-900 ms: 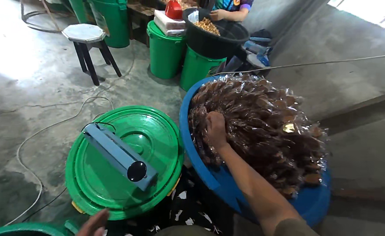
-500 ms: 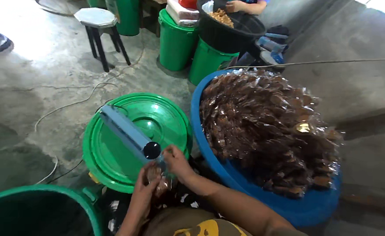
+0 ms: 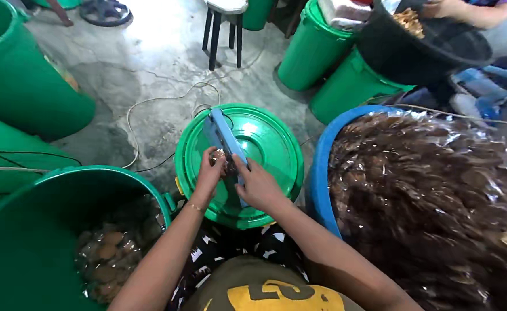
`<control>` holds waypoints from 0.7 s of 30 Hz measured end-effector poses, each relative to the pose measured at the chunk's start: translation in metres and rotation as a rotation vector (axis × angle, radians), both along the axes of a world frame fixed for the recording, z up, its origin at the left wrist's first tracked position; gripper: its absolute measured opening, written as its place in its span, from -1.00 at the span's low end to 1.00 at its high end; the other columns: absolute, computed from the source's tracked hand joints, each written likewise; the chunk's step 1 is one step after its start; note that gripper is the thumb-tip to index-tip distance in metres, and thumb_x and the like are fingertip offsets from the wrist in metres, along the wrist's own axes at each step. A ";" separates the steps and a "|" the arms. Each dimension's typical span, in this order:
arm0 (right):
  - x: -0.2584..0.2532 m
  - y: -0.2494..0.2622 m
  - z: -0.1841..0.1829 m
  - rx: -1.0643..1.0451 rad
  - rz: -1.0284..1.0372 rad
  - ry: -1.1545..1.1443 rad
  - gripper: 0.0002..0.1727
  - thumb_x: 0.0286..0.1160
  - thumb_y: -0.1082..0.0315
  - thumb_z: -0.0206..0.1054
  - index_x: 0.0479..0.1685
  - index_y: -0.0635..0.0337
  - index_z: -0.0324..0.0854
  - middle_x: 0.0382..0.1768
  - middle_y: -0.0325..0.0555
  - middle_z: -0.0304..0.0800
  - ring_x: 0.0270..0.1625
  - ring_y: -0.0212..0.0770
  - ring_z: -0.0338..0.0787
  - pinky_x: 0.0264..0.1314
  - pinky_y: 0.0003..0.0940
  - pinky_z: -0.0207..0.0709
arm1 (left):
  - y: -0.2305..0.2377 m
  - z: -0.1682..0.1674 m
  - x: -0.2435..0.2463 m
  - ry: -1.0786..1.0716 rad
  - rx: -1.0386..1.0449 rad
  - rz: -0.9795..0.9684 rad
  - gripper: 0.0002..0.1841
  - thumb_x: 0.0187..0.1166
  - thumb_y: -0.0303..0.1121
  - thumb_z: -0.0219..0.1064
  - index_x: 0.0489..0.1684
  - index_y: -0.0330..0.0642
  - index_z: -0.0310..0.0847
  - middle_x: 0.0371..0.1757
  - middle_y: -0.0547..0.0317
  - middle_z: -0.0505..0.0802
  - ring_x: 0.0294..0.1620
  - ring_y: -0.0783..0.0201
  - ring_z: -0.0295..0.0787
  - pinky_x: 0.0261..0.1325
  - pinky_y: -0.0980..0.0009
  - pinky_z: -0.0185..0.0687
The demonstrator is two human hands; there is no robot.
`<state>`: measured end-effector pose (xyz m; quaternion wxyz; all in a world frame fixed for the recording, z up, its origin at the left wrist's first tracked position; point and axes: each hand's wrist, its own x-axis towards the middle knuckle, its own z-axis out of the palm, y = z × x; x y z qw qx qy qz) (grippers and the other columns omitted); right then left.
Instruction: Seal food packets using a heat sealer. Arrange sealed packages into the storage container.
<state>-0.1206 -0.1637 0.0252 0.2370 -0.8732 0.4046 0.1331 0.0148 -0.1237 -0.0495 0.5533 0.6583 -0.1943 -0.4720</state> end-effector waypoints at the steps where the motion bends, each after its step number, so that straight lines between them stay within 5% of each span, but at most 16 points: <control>1: -0.003 0.005 -0.009 -0.066 -0.019 -0.067 -0.28 0.72 0.12 0.14 0.88 0.03 0.11 0.69 0.29 0.35 0.57 0.25 0.57 0.46 0.10 0.52 | 0.004 0.002 0.001 0.013 0.008 0.012 -0.46 0.80 -0.36 0.11 0.75 -0.13 0.10 0.31 -0.26 0.63 0.02 0.08 0.73 0.06 0.16 0.67; 4: -0.010 0.014 -0.034 -0.276 -0.034 -0.310 -0.38 0.61 0.15 0.20 0.66 0.15 0.47 0.52 0.29 0.58 0.29 0.22 0.81 0.16 0.06 0.71 | 0.015 0.008 0.004 0.025 -0.009 0.092 -0.43 0.82 -0.31 0.07 0.80 -0.06 0.02 0.38 -0.25 0.61 0.11 0.03 0.72 0.08 0.10 0.70; 6: -0.014 0.014 -0.037 -0.293 -0.037 -0.366 -0.38 0.58 0.15 0.23 0.65 0.15 0.49 0.53 0.29 0.58 0.26 0.20 0.83 0.11 0.04 0.73 | 0.017 0.011 0.001 0.017 -0.038 0.149 -0.40 0.82 -0.24 0.06 0.82 -0.05 -0.07 0.33 -0.17 0.62 0.03 0.14 0.72 -0.01 0.18 0.69; 9: -0.019 0.010 -0.036 -0.211 -0.056 -0.405 -0.36 0.58 0.18 0.26 0.68 0.18 0.44 0.59 0.32 0.51 0.37 0.22 0.76 0.21 0.07 0.69 | 0.016 0.010 -0.003 0.104 -0.089 0.142 -0.38 0.87 -0.08 -0.14 0.85 -0.05 -0.22 0.48 -0.03 0.50 0.18 0.28 0.68 0.12 0.29 0.69; 10: -0.020 0.009 -0.036 -0.197 -0.064 -0.431 -0.36 0.56 0.20 0.28 0.66 0.19 0.46 0.58 0.33 0.51 0.37 0.23 0.76 0.21 0.08 0.69 | 0.014 0.010 -0.004 0.169 -0.102 0.117 -0.42 0.89 -0.02 -0.22 0.80 -0.07 -0.12 0.41 0.06 0.56 0.16 0.33 0.70 0.12 0.34 0.70; 13: -0.022 0.005 -0.029 -0.108 -0.076 -0.402 -0.34 0.59 0.20 0.28 0.72 0.15 0.40 0.63 0.33 0.44 0.43 0.25 0.70 0.30 0.10 0.64 | 0.003 0.008 -0.006 0.268 -0.052 -0.038 -0.47 0.85 0.10 -0.41 0.23 -0.03 0.39 -0.23 0.37 0.77 -0.27 0.50 0.75 -0.24 0.51 0.72; 15: -0.023 0.004 -0.025 -0.069 -0.075 -0.390 -0.34 0.61 0.19 0.28 0.73 0.14 0.37 0.67 0.33 0.39 0.49 0.26 0.65 0.37 0.12 0.60 | -0.006 0.002 -0.008 0.123 -0.003 -0.096 -0.64 0.88 -0.07 -0.21 0.01 -0.07 0.45 -0.49 0.44 0.66 -0.53 0.58 0.59 -0.44 0.60 0.59; 17: -0.024 0.005 -0.024 -0.132 -0.049 -0.465 -0.37 0.57 0.19 0.35 0.65 0.17 0.47 0.69 0.30 0.36 0.60 0.23 0.55 0.48 0.09 0.53 | -0.007 0.001 -0.008 -0.204 0.008 -0.160 -0.62 0.82 -0.19 0.04 0.29 -0.35 0.46 -0.27 0.23 0.67 -0.36 0.51 0.60 -0.20 0.49 0.62; 19: -0.026 0.004 -0.029 -0.288 0.024 -0.660 -0.42 0.44 0.22 0.49 0.50 0.18 0.63 0.66 0.30 0.42 0.68 0.26 0.45 0.63 0.10 0.43 | -0.001 0.000 -0.003 -0.467 -0.032 -0.191 -0.49 0.73 -0.23 0.18 0.42 -0.54 0.40 0.06 -0.22 0.74 -0.05 0.19 0.70 0.12 0.17 0.64; 21: -0.035 0.004 -0.025 -0.337 0.073 -0.868 -0.46 0.41 0.29 0.50 0.40 0.30 0.68 0.54 0.33 0.55 0.59 0.28 0.56 0.58 0.10 0.49 | 0.014 -0.001 0.002 -0.537 -0.154 -0.198 -0.45 0.65 -0.37 0.22 0.52 -0.59 0.29 0.22 -0.33 0.70 0.09 0.20 0.73 0.19 0.23 0.68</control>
